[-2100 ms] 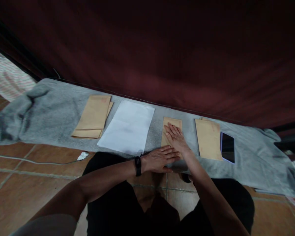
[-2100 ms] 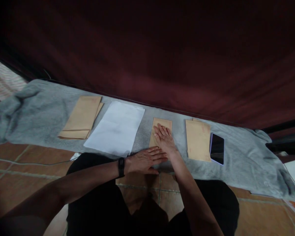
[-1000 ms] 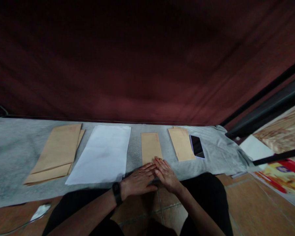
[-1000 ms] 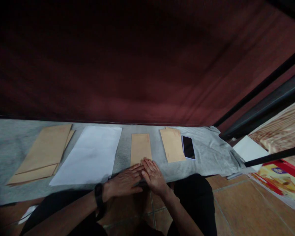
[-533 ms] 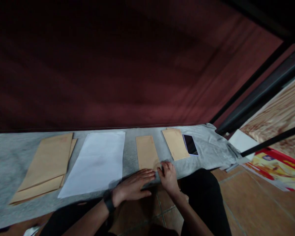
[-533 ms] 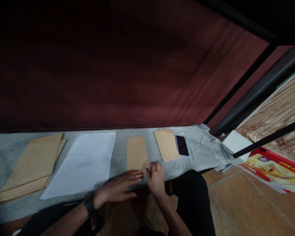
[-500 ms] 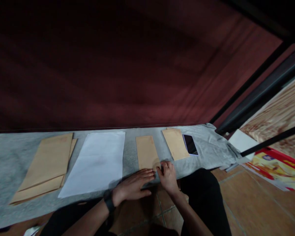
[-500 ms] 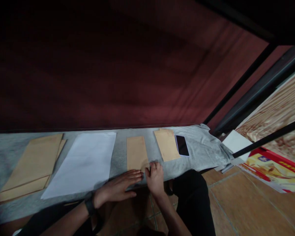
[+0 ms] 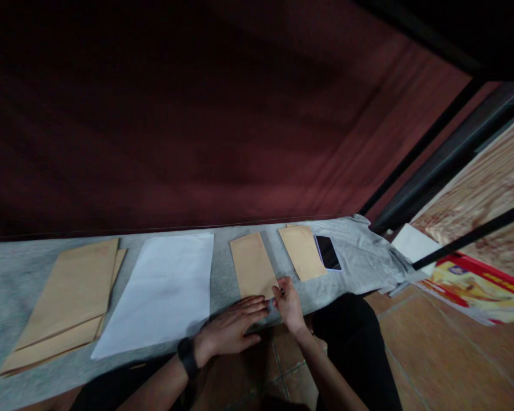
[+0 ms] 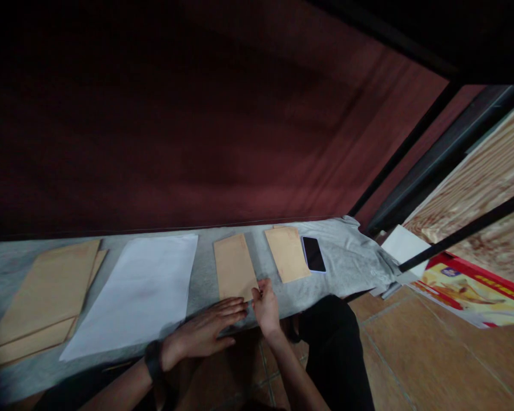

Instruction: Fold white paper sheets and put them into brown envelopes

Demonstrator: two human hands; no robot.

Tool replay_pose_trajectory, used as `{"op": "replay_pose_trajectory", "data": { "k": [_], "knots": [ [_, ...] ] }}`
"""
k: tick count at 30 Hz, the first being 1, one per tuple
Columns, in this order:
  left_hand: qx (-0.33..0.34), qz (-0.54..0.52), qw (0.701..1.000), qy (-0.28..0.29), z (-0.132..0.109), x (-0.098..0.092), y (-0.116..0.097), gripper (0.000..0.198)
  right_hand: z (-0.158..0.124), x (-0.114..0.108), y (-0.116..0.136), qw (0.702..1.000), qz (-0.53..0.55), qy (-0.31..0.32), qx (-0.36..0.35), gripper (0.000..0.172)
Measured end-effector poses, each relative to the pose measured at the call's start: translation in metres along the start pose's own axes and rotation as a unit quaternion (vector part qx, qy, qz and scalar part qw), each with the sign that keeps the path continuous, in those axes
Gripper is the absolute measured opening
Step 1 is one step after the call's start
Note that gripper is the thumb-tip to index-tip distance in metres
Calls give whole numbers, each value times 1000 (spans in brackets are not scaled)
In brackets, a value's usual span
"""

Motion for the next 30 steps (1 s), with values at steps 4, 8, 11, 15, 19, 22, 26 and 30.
{"op": "replay_pose_trajectory", "data": {
  "k": [4,8,11,15,19,22,26,30],
  "knots": [
    [1,14,1000,-15,1,1,3,63,6,-2,-6,996,68,7,53,20],
    [-25,30,997,-64,3,1,12,60,4,-12,3,999,-48,4,-10,12],
    [-48,64,993,-86,4,6,23,56,1,-19,16,975,-204,-8,-85,14],
    [-44,109,990,-74,5,18,30,53,2,-11,32,943,-271,40,-186,30],
    [-58,132,988,-63,6,25,26,62,8,24,38,906,-257,206,-265,43],
    [-63,126,989,-50,6,25,22,66,25,48,30,872,-304,261,-279,47],
    [-56,115,991,-39,7,21,18,72,68,68,21,865,-353,234,-268,51],
    [-54,108,992,-20,7,17,16,75,112,82,19,875,-372,195,-240,55]
  ]
}}
Point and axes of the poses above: each hand's wrist, its own z-axis towards the middle knuckle, its own x-axis out of the palm, y = z × x, the point moved 6 cm from there along z, towards the middle knuckle, and after that the axes turned 6 degrees about z, right-handed, at the moved point
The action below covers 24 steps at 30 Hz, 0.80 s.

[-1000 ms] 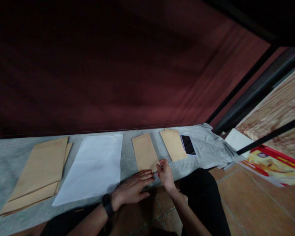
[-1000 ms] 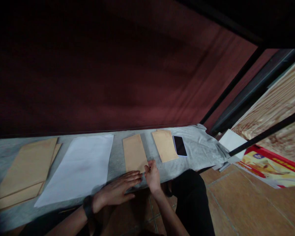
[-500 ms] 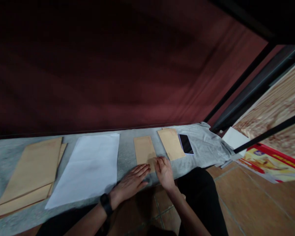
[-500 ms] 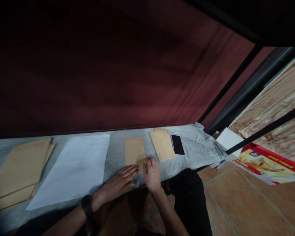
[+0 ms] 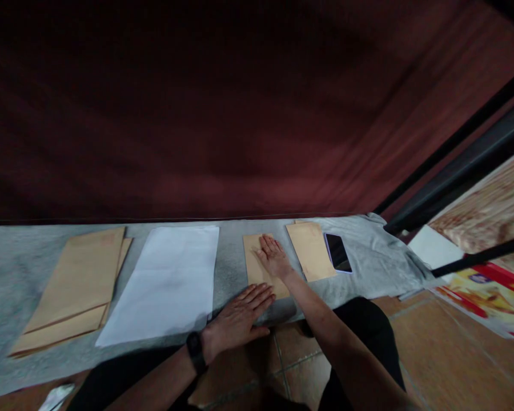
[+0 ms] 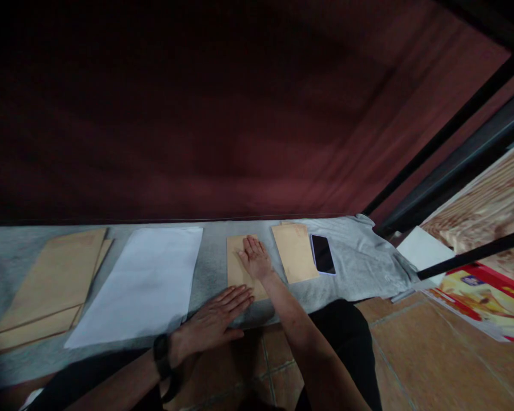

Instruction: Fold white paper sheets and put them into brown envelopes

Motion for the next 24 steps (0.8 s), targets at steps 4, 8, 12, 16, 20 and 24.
{"op": "replay_pose_trajectory", "data": {
  "k": [4,8,12,16,20,24],
  "knots": [
    [-5,-11,1000,5,0,-1,1,75,18,0,-6,999,-2,-9,38,57],
    [-10,-33,999,9,-1,3,4,66,1,-2,-1,1000,-3,-4,28,58],
    [-31,-52,998,-13,2,4,7,55,-50,-8,9,999,6,11,-35,54],
    [-55,-53,995,-69,5,-2,8,45,-112,-18,23,996,-3,23,-89,57],
    [-80,-40,991,-98,8,-6,9,42,-157,-29,41,992,-11,17,-121,65],
    [-99,-15,988,-119,17,-5,16,44,-172,-31,50,993,-11,8,-119,68]
  ]
}}
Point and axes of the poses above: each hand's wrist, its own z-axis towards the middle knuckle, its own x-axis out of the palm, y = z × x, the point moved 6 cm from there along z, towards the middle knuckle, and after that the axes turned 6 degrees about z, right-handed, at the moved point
